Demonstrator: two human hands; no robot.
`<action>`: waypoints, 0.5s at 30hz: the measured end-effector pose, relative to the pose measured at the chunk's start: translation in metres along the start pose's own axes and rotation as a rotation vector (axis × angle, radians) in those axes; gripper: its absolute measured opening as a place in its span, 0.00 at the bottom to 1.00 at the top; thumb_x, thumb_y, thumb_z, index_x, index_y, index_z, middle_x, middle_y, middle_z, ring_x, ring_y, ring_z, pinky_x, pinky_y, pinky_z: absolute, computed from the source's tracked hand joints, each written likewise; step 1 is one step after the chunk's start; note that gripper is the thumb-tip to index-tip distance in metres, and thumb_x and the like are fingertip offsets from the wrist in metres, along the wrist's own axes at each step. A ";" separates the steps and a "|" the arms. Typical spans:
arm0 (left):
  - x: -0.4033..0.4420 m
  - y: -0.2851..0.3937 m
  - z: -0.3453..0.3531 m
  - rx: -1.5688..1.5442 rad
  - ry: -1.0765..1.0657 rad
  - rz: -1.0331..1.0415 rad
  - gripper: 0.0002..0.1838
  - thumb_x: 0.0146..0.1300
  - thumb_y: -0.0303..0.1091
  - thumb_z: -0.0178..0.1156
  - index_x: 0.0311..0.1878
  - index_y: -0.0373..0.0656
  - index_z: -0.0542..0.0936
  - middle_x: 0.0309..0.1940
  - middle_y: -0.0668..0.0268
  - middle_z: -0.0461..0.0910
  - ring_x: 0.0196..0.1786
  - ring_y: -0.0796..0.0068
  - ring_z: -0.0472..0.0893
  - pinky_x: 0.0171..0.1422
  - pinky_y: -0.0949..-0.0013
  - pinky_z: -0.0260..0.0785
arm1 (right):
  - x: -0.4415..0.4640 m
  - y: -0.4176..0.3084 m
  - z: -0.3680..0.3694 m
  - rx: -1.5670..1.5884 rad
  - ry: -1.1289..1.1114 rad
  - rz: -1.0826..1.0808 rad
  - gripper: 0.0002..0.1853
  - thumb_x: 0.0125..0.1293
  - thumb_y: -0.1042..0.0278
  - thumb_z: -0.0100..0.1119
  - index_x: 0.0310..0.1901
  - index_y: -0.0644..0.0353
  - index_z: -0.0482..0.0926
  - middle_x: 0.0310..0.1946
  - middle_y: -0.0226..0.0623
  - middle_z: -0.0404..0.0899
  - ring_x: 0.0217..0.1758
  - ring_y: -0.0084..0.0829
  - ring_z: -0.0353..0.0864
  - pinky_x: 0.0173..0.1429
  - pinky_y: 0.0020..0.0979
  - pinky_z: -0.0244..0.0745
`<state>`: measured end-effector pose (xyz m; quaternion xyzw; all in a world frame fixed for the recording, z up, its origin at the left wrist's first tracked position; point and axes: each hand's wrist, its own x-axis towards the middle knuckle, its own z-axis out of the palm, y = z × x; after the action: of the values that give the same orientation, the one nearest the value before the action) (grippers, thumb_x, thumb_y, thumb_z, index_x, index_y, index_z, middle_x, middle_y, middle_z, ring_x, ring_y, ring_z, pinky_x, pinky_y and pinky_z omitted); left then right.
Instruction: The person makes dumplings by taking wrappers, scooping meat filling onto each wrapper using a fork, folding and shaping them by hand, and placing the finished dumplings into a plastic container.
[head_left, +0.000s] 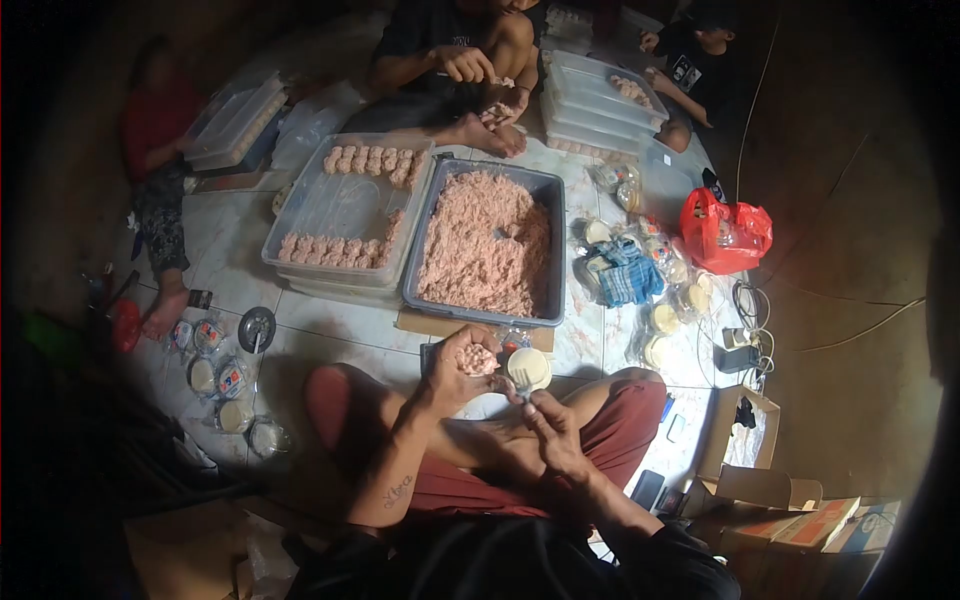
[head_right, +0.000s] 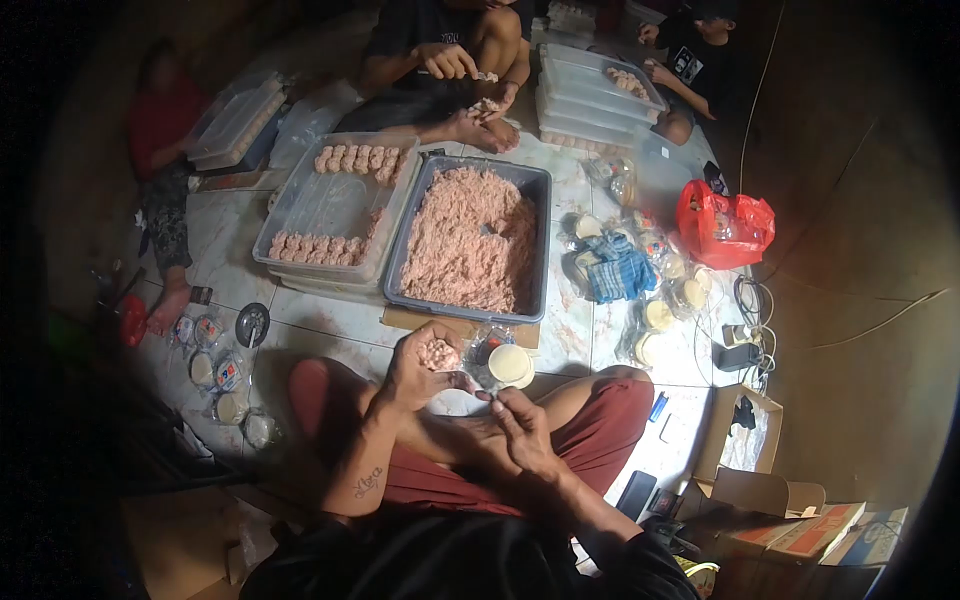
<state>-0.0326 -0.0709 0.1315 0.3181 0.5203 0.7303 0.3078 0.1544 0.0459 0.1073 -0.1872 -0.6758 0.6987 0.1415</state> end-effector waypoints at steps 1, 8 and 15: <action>0.000 -0.005 0.009 0.178 0.018 0.056 0.25 0.45 0.30 0.84 0.40 0.41 0.76 0.37 0.68 0.81 0.43 0.79 0.81 0.51 0.71 0.76 | 0.001 0.005 0.003 -0.067 -0.045 -0.084 0.06 0.75 0.77 0.54 0.47 0.69 0.79 0.36 0.34 0.71 0.41 0.26 0.71 0.49 0.26 0.67; 0.002 0.005 0.013 0.614 0.108 0.087 0.26 0.44 0.40 0.85 0.37 0.41 0.77 0.35 0.65 0.81 0.38 0.72 0.80 0.46 0.66 0.74 | 0.022 -0.047 -0.005 -0.627 0.030 -0.221 0.09 0.70 0.78 0.56 0.51 0.66 0.77 0.34 0.52 0.75 0.37 0.53 0.78 0.41 0.45 0.73; 0.007 0.000 0.014 0.767 0.071 -0.092 0.18 0.55 0.38 0.77 0.37 0.39 0.78 0.31 0.58 0.83 0.35 0.59 0.84 0.41 0.59 0.75 | 0.020 -0.067 -0.004 -0.718 0.038 -0.381 0.07 0.63 0.83 0.60 0.42 0.70 0.78 0.34 0.50 0.77 0.37 0.50 0.76 0.43 0.44 0.74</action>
<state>-0.0260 -0.0571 0.1358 0.3611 0.7797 0.4786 0.1808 0.1351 0.0612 0.1725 -0.1092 -0.8967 0.3759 0.2066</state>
